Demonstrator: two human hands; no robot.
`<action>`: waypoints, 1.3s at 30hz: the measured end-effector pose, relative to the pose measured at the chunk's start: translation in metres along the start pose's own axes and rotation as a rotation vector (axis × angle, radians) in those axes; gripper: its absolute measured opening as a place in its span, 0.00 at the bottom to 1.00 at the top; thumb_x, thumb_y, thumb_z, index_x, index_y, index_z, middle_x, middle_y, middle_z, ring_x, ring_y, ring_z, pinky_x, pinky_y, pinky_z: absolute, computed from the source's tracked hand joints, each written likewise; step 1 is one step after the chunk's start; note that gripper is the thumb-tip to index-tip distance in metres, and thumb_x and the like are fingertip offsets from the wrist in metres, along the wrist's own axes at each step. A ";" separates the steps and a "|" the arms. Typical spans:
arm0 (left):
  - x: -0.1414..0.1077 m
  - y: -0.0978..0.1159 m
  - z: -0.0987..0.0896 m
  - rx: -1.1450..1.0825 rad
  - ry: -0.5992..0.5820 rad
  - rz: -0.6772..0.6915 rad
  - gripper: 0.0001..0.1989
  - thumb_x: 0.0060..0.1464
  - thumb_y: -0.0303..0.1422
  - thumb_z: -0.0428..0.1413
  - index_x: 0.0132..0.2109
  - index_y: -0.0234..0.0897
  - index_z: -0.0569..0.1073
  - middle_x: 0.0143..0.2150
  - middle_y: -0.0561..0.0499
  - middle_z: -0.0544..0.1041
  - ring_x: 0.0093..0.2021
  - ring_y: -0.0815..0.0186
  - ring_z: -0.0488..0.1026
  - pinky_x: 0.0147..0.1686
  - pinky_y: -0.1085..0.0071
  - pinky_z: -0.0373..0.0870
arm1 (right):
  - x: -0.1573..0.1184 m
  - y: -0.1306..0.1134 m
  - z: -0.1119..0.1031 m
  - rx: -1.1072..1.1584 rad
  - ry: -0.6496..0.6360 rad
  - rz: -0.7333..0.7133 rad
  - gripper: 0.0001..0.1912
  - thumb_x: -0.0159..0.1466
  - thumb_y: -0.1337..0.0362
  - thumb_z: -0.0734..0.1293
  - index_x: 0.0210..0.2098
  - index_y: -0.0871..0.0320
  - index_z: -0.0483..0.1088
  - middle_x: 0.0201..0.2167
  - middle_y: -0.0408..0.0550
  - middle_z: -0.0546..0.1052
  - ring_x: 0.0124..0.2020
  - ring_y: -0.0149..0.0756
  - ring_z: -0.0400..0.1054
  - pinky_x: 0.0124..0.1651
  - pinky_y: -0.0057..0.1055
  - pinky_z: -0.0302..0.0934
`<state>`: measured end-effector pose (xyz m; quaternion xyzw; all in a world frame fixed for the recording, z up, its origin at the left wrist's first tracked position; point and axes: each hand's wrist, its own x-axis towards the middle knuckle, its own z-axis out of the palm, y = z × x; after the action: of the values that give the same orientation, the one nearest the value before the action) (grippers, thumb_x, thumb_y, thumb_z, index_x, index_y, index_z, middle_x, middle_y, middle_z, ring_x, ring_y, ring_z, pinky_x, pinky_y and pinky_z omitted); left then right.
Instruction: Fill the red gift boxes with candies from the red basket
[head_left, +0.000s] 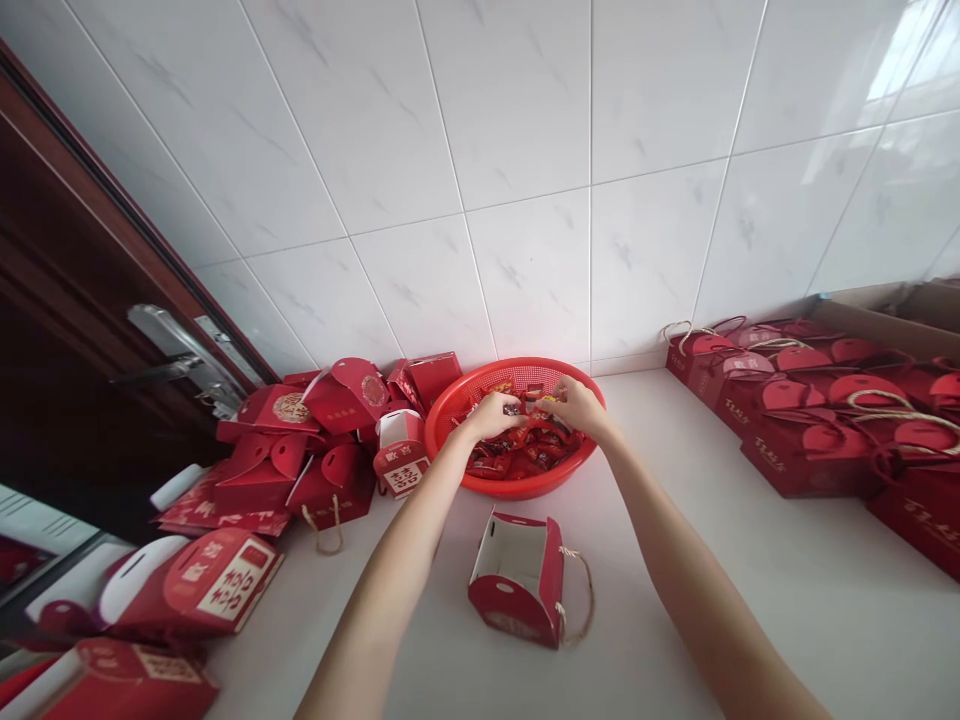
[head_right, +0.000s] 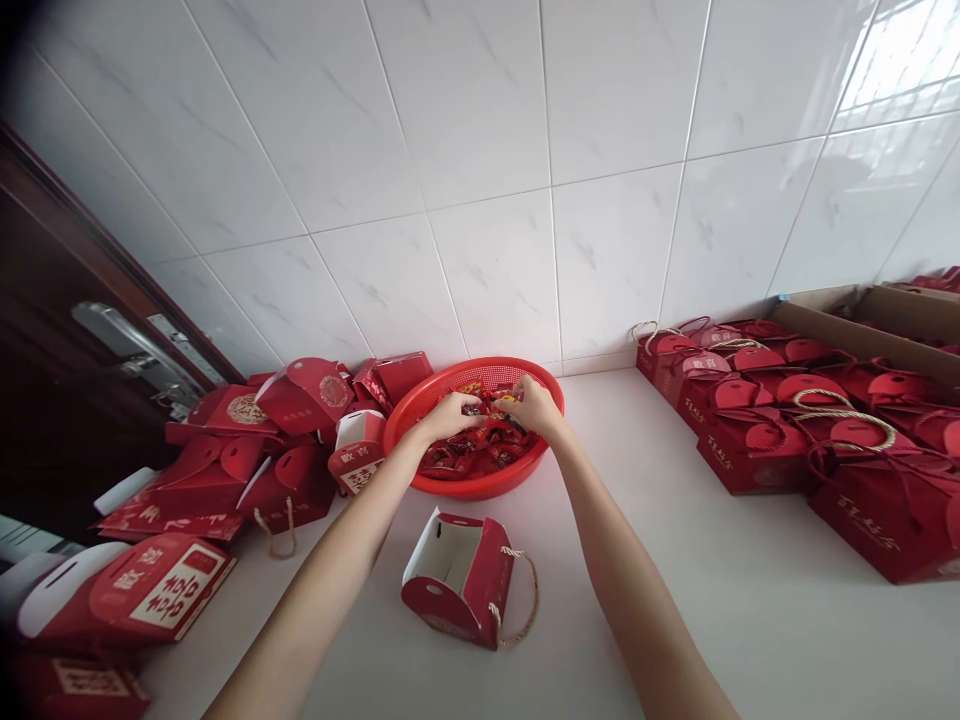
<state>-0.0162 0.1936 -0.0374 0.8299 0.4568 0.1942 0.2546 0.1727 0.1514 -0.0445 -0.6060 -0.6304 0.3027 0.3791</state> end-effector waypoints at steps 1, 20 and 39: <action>0.000 0.000 -0.001 -0.015 0.004 0.011 0.12 0.47 0.38 0.62 0.36 0.34 0.80 0.35 0.50 0.81 0.38 0.60 0.74 0.41 0.69 0.68 | 0.000 0.000 0.000 0.005 -0.002 0.003 0.13 0.60 0.58 0.69 0.36 0.56 0.61 0.18 0.35 0.67 0.18 0.29 0.60 0.23 0.25 0.54; 0.001 -0.003 0.000 -0.097 0.099 0.013 0.12 0.47 0.32 0.63 0.41 0.34 0.79 0.42 0.47 0.81 0.46 0.58 0.75 0.50 0.66 0.68 | 0.003 0.004 0.001 -0.145 -0.070 -0.057 0.05 0.54 0.67 0.71 0.27 0.58 0.70 0.28 0.45 0.74 0.32 0.36 0.69 0.30 0.27 0.56; -0.005 0.009 0.002 -0.196 0.054 0.124 0.20 0.61 0.45 0.48 0.36 0.34 0.75 0.32 0.50 0.75 0.35 0.63 0.70 0.37 0.70 0.67 | -0.002 -0.007 0.011 0.009 -0.142 -0.187 0.03 0.55 0.68 0.65 0.26 0.58 0.66 0.25 0.41 0.73 0.29 0.30 0.67 0.32 0.25 0.58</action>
<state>-0.0110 0.1848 -0.0342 0.8222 0.3902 0.2756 0.3096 0.1599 0.1501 -0.0449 -0.5198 -0.7081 0.3109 0.3629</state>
